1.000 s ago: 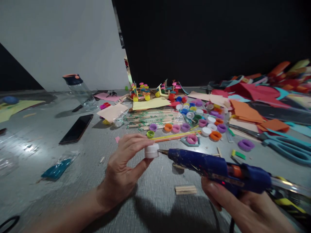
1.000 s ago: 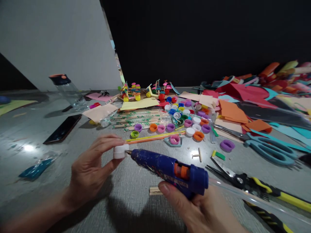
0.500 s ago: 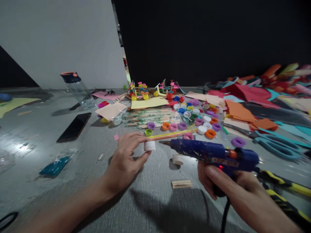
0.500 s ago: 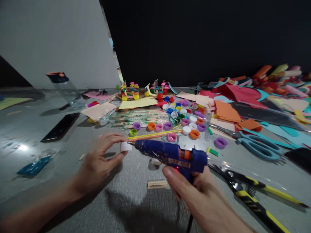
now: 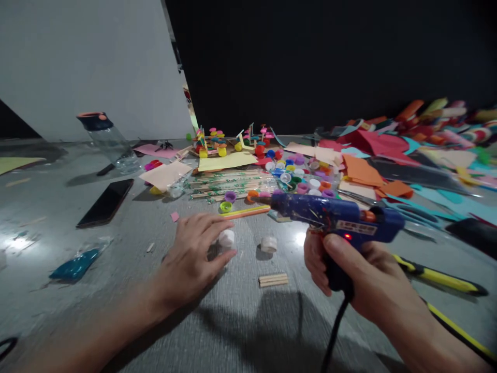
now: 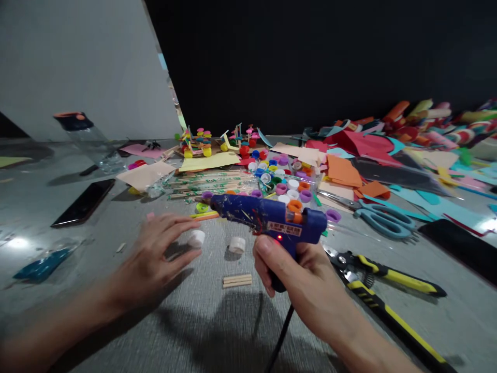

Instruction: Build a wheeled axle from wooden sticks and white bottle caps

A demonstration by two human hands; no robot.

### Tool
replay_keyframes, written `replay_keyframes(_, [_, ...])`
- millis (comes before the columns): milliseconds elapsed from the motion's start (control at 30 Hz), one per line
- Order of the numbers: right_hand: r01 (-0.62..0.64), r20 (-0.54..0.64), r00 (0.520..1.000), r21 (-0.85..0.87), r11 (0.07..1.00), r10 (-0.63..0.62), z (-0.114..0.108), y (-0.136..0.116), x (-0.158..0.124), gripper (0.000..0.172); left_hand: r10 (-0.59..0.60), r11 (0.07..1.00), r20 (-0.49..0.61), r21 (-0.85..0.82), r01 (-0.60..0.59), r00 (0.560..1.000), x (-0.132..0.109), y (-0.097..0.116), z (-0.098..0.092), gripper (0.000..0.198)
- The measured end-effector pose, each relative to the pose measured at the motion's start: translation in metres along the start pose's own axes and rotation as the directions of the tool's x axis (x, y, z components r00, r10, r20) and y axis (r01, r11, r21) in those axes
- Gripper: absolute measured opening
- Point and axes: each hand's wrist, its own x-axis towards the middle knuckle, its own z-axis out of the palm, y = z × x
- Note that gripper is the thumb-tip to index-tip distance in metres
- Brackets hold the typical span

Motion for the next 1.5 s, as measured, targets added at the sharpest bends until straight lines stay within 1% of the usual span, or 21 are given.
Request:
replay_keyframes(33, [0.003,-0.005,1.000,0.009,1.000,-0.003,0.000,0.000,0.000,0.058,0.044,0.999,-0.022,0.008,-0.044,0.999,0.000,0.008,-0.001,0.027])
replay_keyframes(67, [0.008,-0.014,1.000,0.009,1.000,-0.008,0.000,0.000,-0.001,0.057,0.092,0.996,-0.011,-0.005,-0.092,0.996,0.000,0.017,-0.002,0.021])
replay_keyframes(100, [0.019,-0.021,1.000,0.005,1.000,-0.019,0.000,0.000,-0.001,0.056,0.122,0.992,0.039,-0.042,-0.121,0.992,0.001,0.027,-0.001,0.018])
replay_keyframes(133, [0.031,-0.031,0.999,-0.003,1.000,-0.031,-0.001,0.001,-0.002,0.054,0.121,0.991,0.101,-0.066,-0.115,0.987,0.002,0.036,0.002,0.017])
replay_keyframes(200, [0.062,-0.046,0.997,-0.018,0.998,-0.063,-0.001,0.002,-0.002,0.051,0.069,0.997,0.278,-0.055,-0.056,0.958,0.005,0.053,0.010,0.016])
replay_keyframes(267, [0.091,-0.055,0.994,-0.019,0.996,-0.092,0.000,0.003,-0.002,0.050,0.005,1.000,0.392,-0.017,0.001,0.920,0.009,0.062,0.020,0.012])
replay_keyframes(300, [0.096,-0.055,0.994,-0.021,0.995,-0.097,0.001,0.003,-0.002,0.050,-0.014,1.000,0.424,-0.008,0.019,0.905,0.010,0.064,0.025,0.011])
replay_keyframes(400, [0.102,-0.059,0.993,-0.026,0.994,-0.104,0.002,0.001,-0.001,0.052,-0.035,0.996,0.430,-0.064,0.069,0.902,0.013,0.063,0.035,0.007])
replay_keyframes(533, [0.094,-0.058,0.994,-0.040,0.995,-0.096,0.002,0.000,-0.001,0.052,-0.062,0.986,0.403,-0.119,0.120,0.913,0.008,0.062,0.039,0.010])
replay_keyframes(700, [0.084,-0.058,0.994,-0.092,0.992,-0.090,0.002,0.000,-0.002,0.054,-0.094,0.969,0.410,-0.173,0.178,0.907,0.002,0.067,0.037,0.014])
replay_keyframes(767, [0.086,-0.061,0.994,-0.106,0.991,-0.093,0.003,-0.001,-0.002,0.054,-0.087,0.969,0.444,-0.170,0.179,0.892,0.003,0.069,0.037,0.011])
replay_keyframes(867, [0.070,-0.084,0.993,-0.115,0.991,-0.080,0.004,-0.001,-0.002,0.054,-0.113,0.956,0.475,-0.188,0.226,0.872,0.005,0.070,0.036,0.009])
replay_keyframes(1000, [0.064,-0.094,0.993,-0.130,0.989,-0.077,0.005,-0.001,-0.003,0.054,-0.136,0.939,0.456,-0.222,0.261,0.880,0.006,0.073,0.028,0.008])
replay_keyframes(1067, [0.092,-0.064,0.993,-0.146,0.985,-0.102,0.003,-0.001,-0.002,0.055,-0.192,0.886,0.461,-0.298,0.355,0.866,0.007,0.073,0.019,0.008])
replay_keyframes(1100, [0.112,-0.043,0.992,-0.150,0.982,-0.119,0.003,-0.002,-0.002,0.056,-0.253,0.829,0.471,-0.344,0.440,0.845,0.006,0.072,0.013,0.007])
replay_keyframes(1167, [0.148,0.001,0.989,-0.164,0.975,-0.150,0.002,-0.003,-0.001,0.059,-0.335,0.666,0.531,-0.451,0.594,0.778,0.005,0.067,0.001,0.011])
replay_keyframes(1200, [0.159,0.015,0.987,-0.178,0.971,-0.158,0.001,-0.004,-0.002,0.060,-0.373,0.579,0.536,-0.504,0.641,0.758,0.003,0.063,-0.006,0.015])
replay_keyframes(1267, [0.157,0.023,0.987,-0.223,0.962,-0.156,0.001,-0.005,-0.003,0.062,-0.451,0.442,0.493,-0.601,0.666,0.744,-0.002,0.055,-0.018,0.019])
replay_keyframes(1333, [0.114,0.005,0.993,-0.273,0.955,-0.117,-0.001,-0.001,-0.007,0.063,-0.531,0.368,0.430,-0.659,0.656,0.730,-0.008,0.048,-0.029,0.018])
replay_keyframes(1400, [0.067,-0.025,0.997,-0.315,0.947,-0.079,-0.004,0.008,-0.011,0.059,-0.579,0.335,0.382,-0.694,0.637,0.720,-0.012,0.043,-0.036,0.016])
replay_keyframes(1500, [0.024,-0.063,0.997,-0.364,0.931,-0.050,-0.011,0.027,-0.016,0.053,-0.603,0.319,0.337,-0.729,0.606,0.723,-0.015,0.040,-0.040,0.013])
